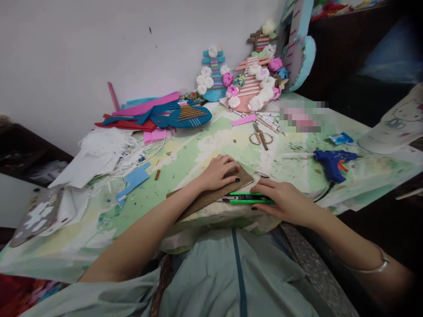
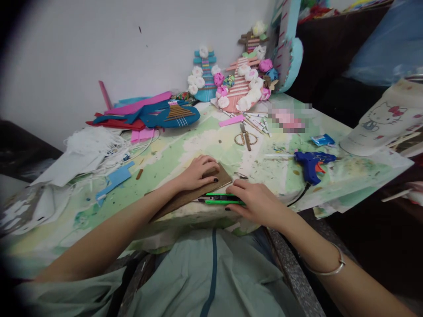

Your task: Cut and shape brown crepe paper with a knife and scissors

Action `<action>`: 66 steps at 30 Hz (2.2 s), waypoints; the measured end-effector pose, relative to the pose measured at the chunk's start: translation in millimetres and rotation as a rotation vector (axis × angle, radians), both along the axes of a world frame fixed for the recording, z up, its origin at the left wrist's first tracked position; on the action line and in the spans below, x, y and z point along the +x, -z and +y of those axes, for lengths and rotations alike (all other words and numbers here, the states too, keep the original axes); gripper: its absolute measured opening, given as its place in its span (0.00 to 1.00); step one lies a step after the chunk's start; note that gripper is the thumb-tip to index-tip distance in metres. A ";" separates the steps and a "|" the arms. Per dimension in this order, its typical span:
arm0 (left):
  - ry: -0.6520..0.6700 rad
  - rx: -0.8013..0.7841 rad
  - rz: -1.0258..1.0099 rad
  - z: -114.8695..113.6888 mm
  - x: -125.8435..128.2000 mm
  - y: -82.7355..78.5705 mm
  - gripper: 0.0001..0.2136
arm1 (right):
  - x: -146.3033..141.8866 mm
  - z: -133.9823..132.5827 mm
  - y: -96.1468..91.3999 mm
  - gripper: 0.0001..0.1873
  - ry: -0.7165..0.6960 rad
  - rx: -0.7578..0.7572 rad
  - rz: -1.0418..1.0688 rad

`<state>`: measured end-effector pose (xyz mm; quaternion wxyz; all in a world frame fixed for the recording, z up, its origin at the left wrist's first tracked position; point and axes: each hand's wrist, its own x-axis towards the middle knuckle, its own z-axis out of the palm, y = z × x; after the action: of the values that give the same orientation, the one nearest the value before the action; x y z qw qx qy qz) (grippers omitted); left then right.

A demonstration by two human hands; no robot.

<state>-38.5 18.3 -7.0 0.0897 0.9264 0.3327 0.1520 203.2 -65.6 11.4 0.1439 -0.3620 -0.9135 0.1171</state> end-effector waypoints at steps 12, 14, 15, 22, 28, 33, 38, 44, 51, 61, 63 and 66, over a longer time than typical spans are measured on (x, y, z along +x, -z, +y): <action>-0.015 0.066 0.046 -5.3 3.3 -1.1 0.14 | 1.1 -2.7 3.6 0.09 0.016 -0.013 -0.001; -0.021 0.081 0.055 -7.5 4.4 -1.7 0.14 | 0.0 -1.0 2.5 0.09 0.020 -0.018 0.005; -0.024 0.088 0.061 -8.6 4.9 -2.0 0.14 | -1.1 -0.3 1.8 0.08 0.017 -0.025 0.007; -0.044 0.143 0.103 -12.8 6.5 -2.5 0.14 | -6.9 0.1 -3.1 0.07 0.001 -0.066 0.012; -0.047 0.180 0.131 -13.3 6.9 -2.7 0.15 | -5.4 -2.2 -6.1 0.07 -0.015 -0.078 0.012; -0.050 0.205 0.141 -13.2 6.9 -2.4 0.15 | -1.1 -6.7 -8.2 0.08 -0.016 -0.069 -0.021; -0.048 0.213 0.137 -12.7 6.7 -1.5 0.15 | 3.0 -13.4 -7.2 0.10 0.002 -0.026 -0.058; -0.043 0.214 0.127 -12.3 6.9 -1.2 0.15 | -0.4 -14.0 -9.2 0.10 0.049 0.011 -0.078; -0.033 0.207 0.120 -11.4 6.5 -1.3 0.14 | -0.9 -18.3 -5.7 0.09 0.041 -0.033 -0.063; -0.030 0.194 0.108 -10.4 6.2 -0.9 0.14 | 1.2 -32.1 -5.8 0.09 0.052 0.027 -0.071; -0.031 0.194 0.106 -10.3 6.0 -0.8 0.14 | 0.8 -32.3 -5.4 0.09 0.049 0.041 -0.069; -0.030 0.193 0.104 -9.8 5.5 -0.5 0.14 | 1.1 -32.5 -4.2 0.09 0.039 0.064 -0.058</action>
<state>-33.0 8.5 -6.5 -0.0198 0.9323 0.3344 0.1364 204.3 -98.1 15.6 0.1312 -0.3782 -0.9134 0.0743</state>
